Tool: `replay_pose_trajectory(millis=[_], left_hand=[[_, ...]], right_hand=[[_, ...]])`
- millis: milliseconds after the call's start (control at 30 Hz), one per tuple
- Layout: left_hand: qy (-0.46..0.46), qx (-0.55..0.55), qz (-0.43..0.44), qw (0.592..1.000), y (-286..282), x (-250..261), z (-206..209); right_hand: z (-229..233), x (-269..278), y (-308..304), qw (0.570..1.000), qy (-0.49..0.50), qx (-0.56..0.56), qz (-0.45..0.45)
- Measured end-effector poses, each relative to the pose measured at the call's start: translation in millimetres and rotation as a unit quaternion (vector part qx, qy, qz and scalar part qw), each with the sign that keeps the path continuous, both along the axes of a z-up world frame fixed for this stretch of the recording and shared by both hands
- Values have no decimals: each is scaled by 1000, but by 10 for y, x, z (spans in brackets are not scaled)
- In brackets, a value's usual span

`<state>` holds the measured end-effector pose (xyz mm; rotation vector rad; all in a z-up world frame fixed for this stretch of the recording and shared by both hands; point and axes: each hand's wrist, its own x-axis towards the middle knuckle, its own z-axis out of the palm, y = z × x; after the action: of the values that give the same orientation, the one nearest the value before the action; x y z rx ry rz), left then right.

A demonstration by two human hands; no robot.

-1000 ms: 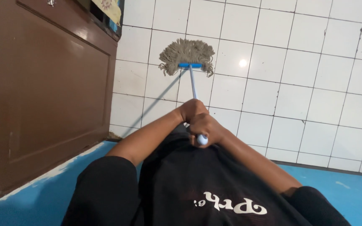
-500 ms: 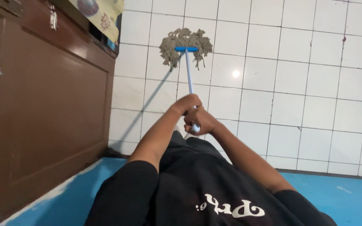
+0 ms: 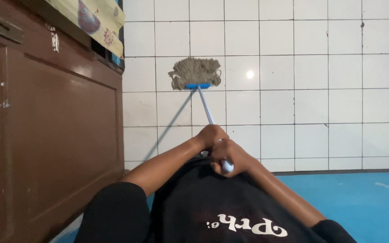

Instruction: The person mops a tiled floor using a string mop, moving it back and forth across the surface. The camera is mounted on the person's head, showing a first-person view of the mopping action.

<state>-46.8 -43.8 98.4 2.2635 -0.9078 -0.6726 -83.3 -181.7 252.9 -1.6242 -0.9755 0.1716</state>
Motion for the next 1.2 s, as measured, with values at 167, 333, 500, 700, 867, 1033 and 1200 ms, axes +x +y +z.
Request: replay_pose_trajectory(millis=[167, 333, 500, 700, 867, 1033, 1200], left_hand=[[53, -24, 0, 998, -41, -50, 125], [-140, -138, -37, 980, -57, 315, 313], [83, 13, 23, 996, -201, 819, 75], [226, -38, 168, 959, -371, 1182, 490], [88, 42, 104, 990, -554, 1344, 25], [49, 49, 83, 994, -920, 1096, -59], [57, -17, 104, 993, -1397, 643, -293]], right_hand=[[-258, -105, -3, 993, -86, 79, -34], [-373, 174, -66, 991, -111, 71, -30], [-844, 621, -259, 994, -108, 36, 3], [-968, 1103, -497, 998, -54, -30, 1], [-726, 1224, -689, 998, -10, -56, 6], [-603, 1000, -1066, 999, -21, -47, 6], [-560, 613, -1533, 999, 8, -39, 23]])
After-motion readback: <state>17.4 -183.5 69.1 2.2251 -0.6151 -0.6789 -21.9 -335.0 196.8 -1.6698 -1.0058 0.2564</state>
